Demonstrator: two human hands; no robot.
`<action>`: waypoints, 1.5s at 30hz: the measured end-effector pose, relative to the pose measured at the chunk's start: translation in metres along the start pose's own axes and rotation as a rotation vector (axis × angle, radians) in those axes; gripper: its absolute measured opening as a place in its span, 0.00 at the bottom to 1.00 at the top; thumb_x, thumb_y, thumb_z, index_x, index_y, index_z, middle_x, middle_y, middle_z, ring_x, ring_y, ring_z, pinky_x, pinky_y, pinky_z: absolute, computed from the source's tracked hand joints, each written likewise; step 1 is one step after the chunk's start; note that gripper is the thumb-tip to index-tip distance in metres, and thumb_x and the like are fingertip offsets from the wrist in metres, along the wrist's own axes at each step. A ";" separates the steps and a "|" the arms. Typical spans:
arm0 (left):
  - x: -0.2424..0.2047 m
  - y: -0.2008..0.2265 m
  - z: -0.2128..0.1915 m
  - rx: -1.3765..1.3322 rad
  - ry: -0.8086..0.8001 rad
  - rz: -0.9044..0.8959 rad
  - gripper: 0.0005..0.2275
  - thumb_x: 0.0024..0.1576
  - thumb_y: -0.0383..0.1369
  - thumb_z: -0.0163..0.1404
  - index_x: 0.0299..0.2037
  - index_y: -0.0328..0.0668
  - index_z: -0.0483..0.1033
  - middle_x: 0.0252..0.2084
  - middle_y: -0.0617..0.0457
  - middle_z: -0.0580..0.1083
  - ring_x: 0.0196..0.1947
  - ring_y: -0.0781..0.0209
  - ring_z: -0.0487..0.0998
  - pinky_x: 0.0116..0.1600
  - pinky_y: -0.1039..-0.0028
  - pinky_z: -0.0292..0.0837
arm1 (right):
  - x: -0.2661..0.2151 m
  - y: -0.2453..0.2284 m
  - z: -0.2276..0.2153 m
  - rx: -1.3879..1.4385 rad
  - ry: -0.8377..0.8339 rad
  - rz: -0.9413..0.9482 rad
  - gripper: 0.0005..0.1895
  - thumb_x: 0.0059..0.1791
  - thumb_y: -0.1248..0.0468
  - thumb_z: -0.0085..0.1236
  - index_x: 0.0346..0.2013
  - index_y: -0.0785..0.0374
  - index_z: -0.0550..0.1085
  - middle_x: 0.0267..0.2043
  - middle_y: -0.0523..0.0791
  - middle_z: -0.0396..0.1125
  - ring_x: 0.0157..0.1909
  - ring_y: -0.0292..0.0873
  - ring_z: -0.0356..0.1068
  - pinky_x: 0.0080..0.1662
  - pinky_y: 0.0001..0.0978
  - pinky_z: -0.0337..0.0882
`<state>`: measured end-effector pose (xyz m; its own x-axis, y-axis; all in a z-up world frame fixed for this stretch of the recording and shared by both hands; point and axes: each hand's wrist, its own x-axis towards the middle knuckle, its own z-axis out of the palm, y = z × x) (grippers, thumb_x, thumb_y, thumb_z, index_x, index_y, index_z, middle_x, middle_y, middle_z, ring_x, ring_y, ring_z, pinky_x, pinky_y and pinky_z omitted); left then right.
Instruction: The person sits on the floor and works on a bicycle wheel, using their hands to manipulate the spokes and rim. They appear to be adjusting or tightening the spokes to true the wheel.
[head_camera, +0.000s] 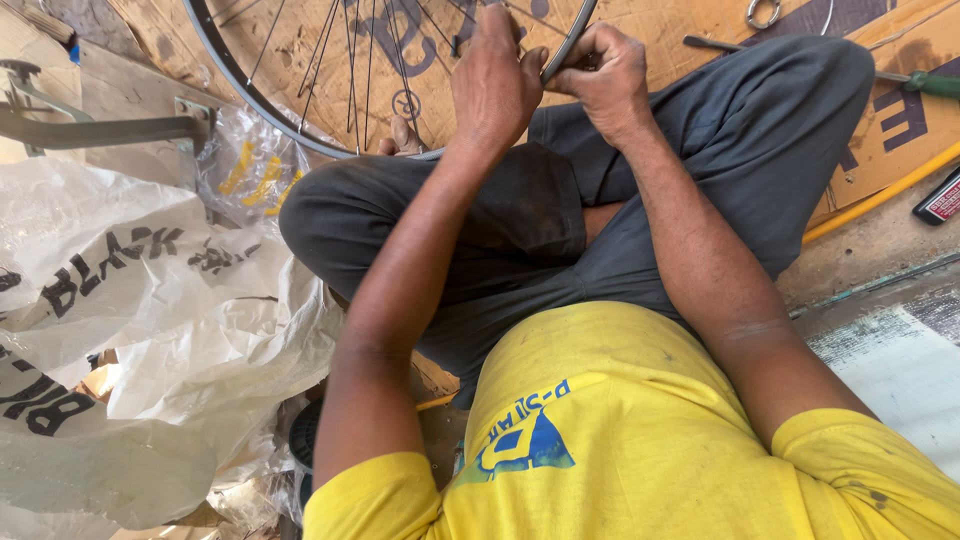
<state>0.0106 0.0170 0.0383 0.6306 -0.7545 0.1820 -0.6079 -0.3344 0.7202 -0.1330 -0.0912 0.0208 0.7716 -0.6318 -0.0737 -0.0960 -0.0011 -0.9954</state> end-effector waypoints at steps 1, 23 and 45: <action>0.002 -0.006 -0.006 -0.003 -0.089 0.050 0.13 0.55 0.32 0.60 0.43 0.34 0.71 0.34 0.40 0.77 0.36 0.41 0.80 0.41 0.54 0.73 | 0.001 0.000 0.000 -0.027 -0.041 -0.041 0.12 0.52 0.72 0.72 0.40 0.65 0.73 0.39 0.44 0.74 0.42 0.34 0.77 0.45 0.26 0.82; -0.011 0.003 -0.026 0.047 -0.522 -0.145 0.14 0.64 0.41 0.45 0.41 0.36 0.76 0.38 0.34 0.78 0.43 0.33 0.78 0.48 0.49 0.72 | -0.022 0.005 0.023 0.129 0.136 0.385 0.07 0.45 0.77 0.59 0.33 0.64 0.73 0.29 0.43 0.70 0.27 0.34 0.67 0.29 0.25 0.66; 0.000 0.035 -0.018 0.042 -0.571 -0.407 0.13 0.61 0.37 0.45 0.46 0.37 0.76 0.41 0.37 0.77 0.44 0.36 0.78 0.48 0.51 0.74 | -0.008 0.003 0.010 0.365 -0.011 0.450 0.06 0.44 0.78 0.56 0.33 0.67 0.73 0.30 0.45 0.71 0.29 0.38 0.69 0.32 0.30 0.70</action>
<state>-0.0017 0.0153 0.0752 0.4672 -0.7395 -0.4847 -0.4024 -0.6659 0.6282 -0.1333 -0.0784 0.0174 0.7116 -0.5001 -0.4935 -0.1947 0.5345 -0.8224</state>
